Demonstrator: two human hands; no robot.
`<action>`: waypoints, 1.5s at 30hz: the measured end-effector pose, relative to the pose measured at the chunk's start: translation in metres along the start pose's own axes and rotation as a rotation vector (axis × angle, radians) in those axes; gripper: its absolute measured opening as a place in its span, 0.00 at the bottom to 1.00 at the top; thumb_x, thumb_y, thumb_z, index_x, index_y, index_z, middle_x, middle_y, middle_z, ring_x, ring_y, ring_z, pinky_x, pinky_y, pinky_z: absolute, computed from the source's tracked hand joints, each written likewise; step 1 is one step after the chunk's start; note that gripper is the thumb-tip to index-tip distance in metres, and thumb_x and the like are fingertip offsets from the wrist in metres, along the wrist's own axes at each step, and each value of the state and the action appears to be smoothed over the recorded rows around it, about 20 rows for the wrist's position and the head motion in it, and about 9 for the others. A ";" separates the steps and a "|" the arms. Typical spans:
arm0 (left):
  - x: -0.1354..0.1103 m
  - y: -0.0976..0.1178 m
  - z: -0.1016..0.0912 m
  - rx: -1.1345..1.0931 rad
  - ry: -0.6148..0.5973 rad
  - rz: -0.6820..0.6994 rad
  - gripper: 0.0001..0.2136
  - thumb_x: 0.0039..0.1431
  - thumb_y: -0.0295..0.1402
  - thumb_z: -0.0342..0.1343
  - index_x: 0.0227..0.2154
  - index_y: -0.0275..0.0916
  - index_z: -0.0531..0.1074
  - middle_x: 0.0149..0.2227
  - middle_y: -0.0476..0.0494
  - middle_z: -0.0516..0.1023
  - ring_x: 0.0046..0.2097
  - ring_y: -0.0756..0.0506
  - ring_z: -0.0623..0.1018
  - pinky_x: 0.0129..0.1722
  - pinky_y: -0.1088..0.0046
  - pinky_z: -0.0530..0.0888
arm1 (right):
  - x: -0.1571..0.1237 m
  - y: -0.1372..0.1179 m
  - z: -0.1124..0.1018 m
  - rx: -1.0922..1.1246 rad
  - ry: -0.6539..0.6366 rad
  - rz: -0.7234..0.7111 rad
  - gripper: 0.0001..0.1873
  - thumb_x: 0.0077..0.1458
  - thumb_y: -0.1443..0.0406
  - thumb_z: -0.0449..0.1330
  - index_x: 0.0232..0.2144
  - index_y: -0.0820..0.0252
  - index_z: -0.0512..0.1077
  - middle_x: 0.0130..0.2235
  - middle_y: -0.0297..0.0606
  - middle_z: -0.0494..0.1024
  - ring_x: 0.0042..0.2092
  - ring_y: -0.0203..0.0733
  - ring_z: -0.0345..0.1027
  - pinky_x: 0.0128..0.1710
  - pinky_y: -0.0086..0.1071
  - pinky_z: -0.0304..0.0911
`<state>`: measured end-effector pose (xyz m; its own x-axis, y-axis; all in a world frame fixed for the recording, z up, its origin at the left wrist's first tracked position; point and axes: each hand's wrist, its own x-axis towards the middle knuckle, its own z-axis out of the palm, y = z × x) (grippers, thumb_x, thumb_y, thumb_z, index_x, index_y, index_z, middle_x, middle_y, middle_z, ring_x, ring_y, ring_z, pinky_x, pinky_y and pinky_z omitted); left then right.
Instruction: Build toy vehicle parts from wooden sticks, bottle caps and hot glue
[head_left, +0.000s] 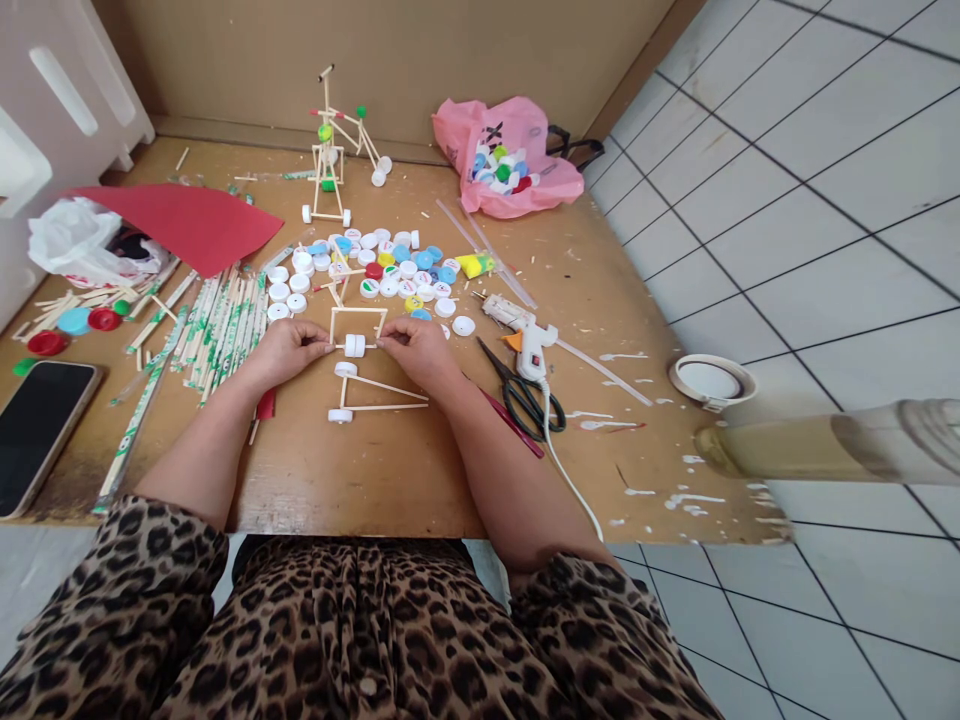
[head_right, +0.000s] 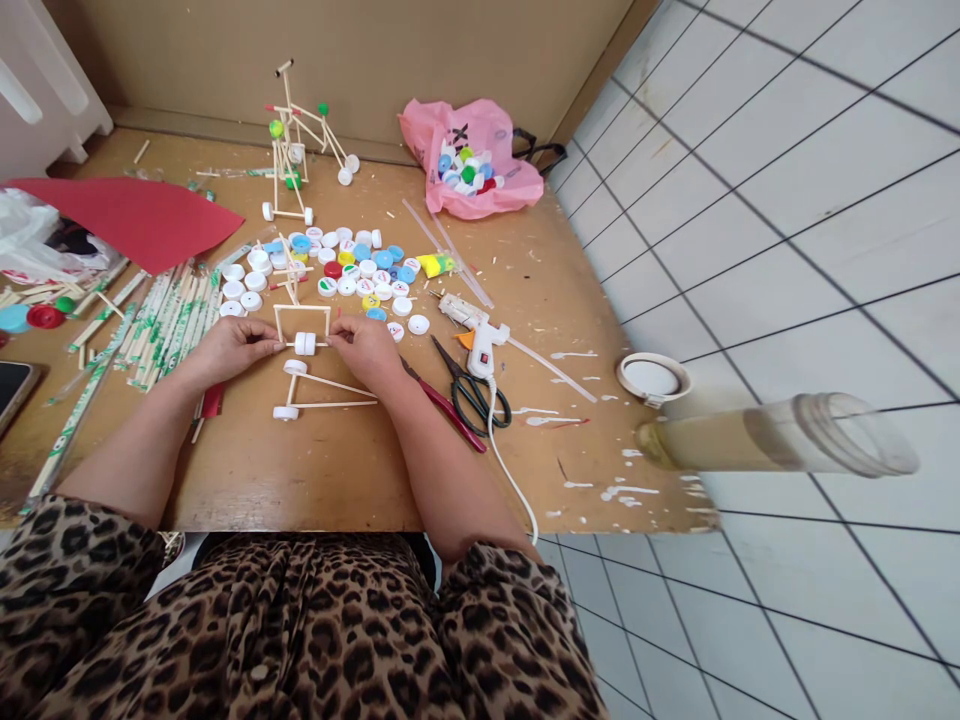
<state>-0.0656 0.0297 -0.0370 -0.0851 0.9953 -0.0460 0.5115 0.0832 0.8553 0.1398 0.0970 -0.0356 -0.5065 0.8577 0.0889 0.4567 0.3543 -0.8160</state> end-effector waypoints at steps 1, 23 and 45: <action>0.000 0.000 0.000 0.000 -0.002 -0.003 0.08 0.47 0.38 0.60 0.24 0.39 0.79 0.29 0.46 0.82 0.31 0.46 0.76 0.35 0.70 0.72 | 0.000 0.000 0.000 -0.001 0.000 0.002 0.06 0.47 0.71 0.59 0.21 0.59 0.72 0.24 0.30 0.74 0.28 0.34 0.62 0.32 0.28 0.57; 0.000 0.001 -0.001 0.023 -0.012 0.018 0.08 0.48 0.37 0.59 0.24 0.39 0.79 0.29 0.46 0.82 0.33 0.45 0.77 0.36 0.70 0.72 | 0.000 0.000 0.000 -0.018 -0.005 0.030 0.05 0.48 0.70 0.59 0.23 0.60 0.73 0.26 0.31 0.75 0.30 0.34 0.63 0.33 0.29 0.58; 0.000 0.000 -0.001 0.010 -0.020 0.028 0.08 0.48 0.38 0.59 0.24 0.40 0.79 0.28 0.47 0.82 0.32 0.46 0.76 0.35 0.71 0.72 | 0.000 0.001 0.001 -0.001 -0.002 0.005 0.05 0.48 0.69 0.59 0.23 0.59 0.72 0.24 0.31 0.74 0.28 0.34 0.62 0.31 0.29 0.57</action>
<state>-0.0661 0.0296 -0.0367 -0.0535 0.9980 -0.0326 0.5218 0.0557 0.8512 0.1399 0.0971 -0.0371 -0.5058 0.8586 0.0836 0.4601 0.3505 -0.8157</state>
